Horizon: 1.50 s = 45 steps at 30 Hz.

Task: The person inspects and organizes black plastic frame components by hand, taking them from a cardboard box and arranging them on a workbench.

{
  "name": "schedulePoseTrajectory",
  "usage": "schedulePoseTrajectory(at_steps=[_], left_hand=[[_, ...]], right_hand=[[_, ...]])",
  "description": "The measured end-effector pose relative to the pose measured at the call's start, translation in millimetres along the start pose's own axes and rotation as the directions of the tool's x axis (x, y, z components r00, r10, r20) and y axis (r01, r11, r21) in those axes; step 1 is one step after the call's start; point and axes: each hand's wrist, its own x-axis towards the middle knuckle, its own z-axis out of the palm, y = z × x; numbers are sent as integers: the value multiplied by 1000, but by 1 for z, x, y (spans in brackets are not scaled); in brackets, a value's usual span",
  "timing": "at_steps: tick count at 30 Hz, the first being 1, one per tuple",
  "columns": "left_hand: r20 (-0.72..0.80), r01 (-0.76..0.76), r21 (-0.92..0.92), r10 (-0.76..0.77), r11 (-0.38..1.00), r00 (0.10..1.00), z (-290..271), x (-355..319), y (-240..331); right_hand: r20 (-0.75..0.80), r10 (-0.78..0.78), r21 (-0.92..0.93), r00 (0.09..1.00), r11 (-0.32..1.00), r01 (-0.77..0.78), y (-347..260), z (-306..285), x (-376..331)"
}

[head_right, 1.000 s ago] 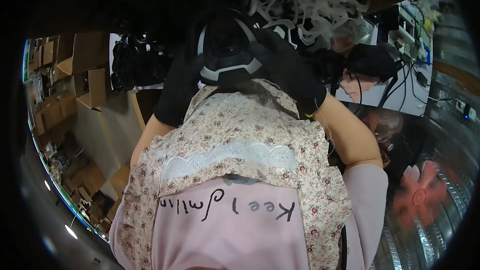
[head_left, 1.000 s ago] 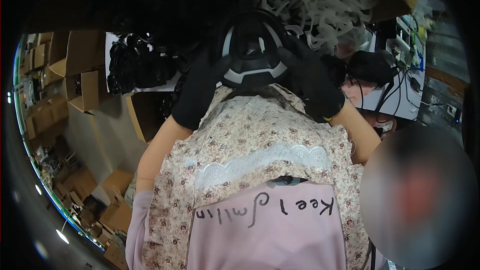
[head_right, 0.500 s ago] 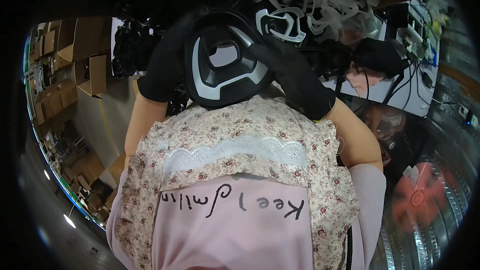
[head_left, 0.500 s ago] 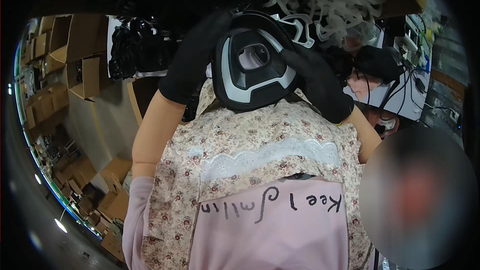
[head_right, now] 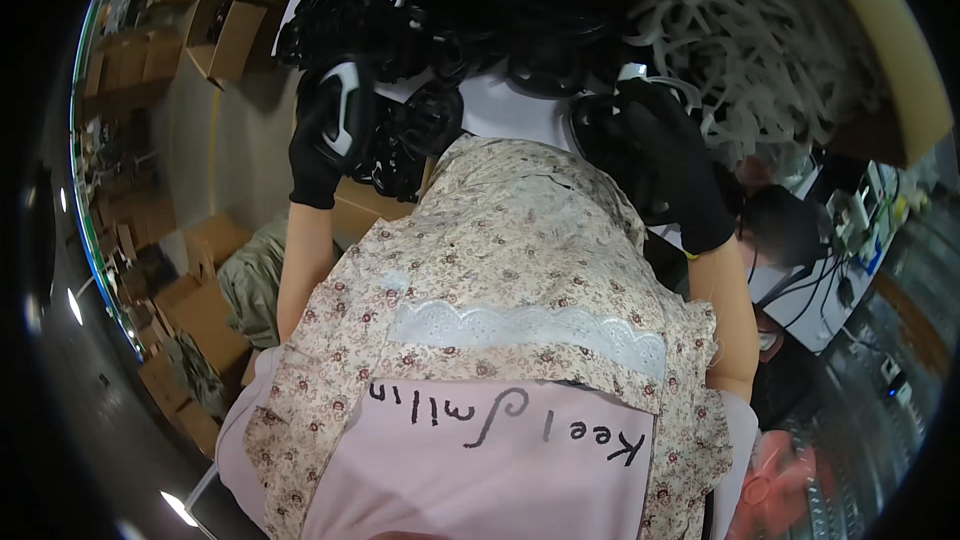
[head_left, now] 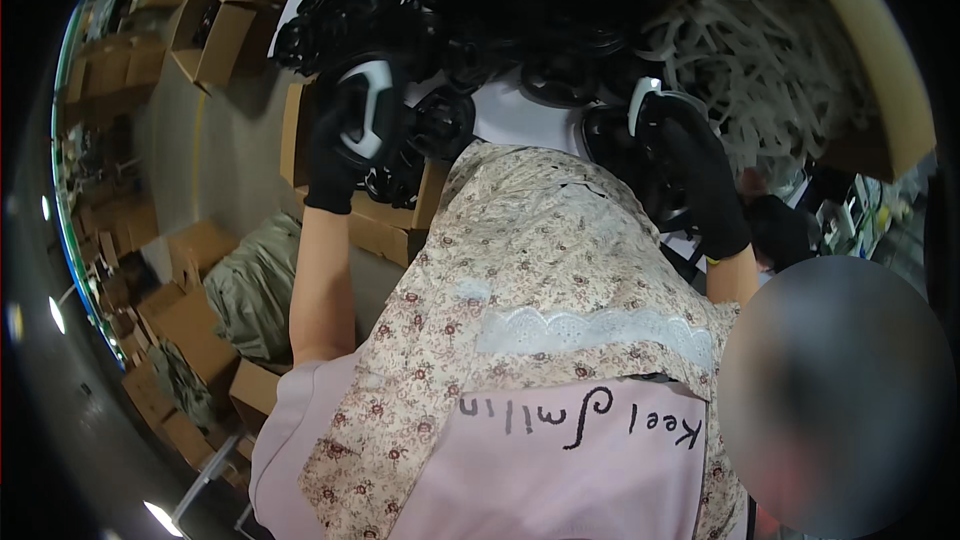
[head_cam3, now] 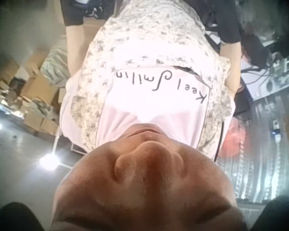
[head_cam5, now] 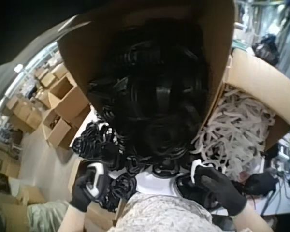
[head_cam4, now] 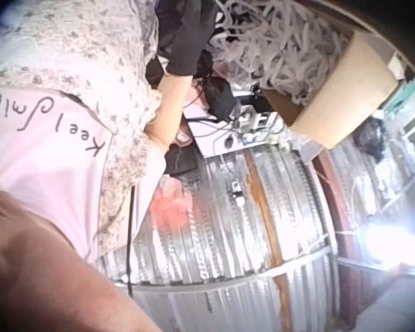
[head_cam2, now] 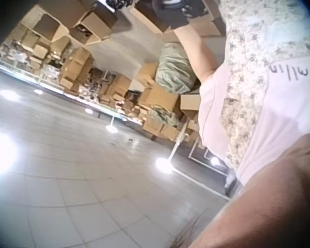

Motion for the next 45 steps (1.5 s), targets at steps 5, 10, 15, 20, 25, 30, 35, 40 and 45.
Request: schedulePoseTrajectory(at_steps=[5,10,15,20,25,30,35,40,45], left_hand=[[-275,-139,67,152,988,949,-198,-26,-68],[-169,-256,575,418,778,893,-278,-12,-147],[25,295,12,-296,955,955,-189,48,-199],[434,676,-619,-543,400,719,-147,59,-178],[259,667,-437,-626,604,736,-80,29,-99],[17,499,47,-500,865,866,-34,5,-57],[181,342,86,-352,936,918,75,15,-57],[329,-39,458,-128,888,936,141,29,-58],[667,-543,522,82,658,740,189,19,-52]], right_hand=[[174,36,-237,984,972,7,35,-5,23],[314,6,-437,949,889,139,47,21,37],[194,-26,-529,981,839,127,66,6,31],[-17,-360,-638,933,722,267,79,-27,25],[-13,-612,-928,791,301,218,64,-85,18],[146,-659,-976,738,26,216,56,-100,31],[139,-562,-983,815,-176,47,67,-114,62],[278,-620,-953,734,-275,129,54,-130,69],[-357,-711,-744,606,608,276,24,-131,38]])
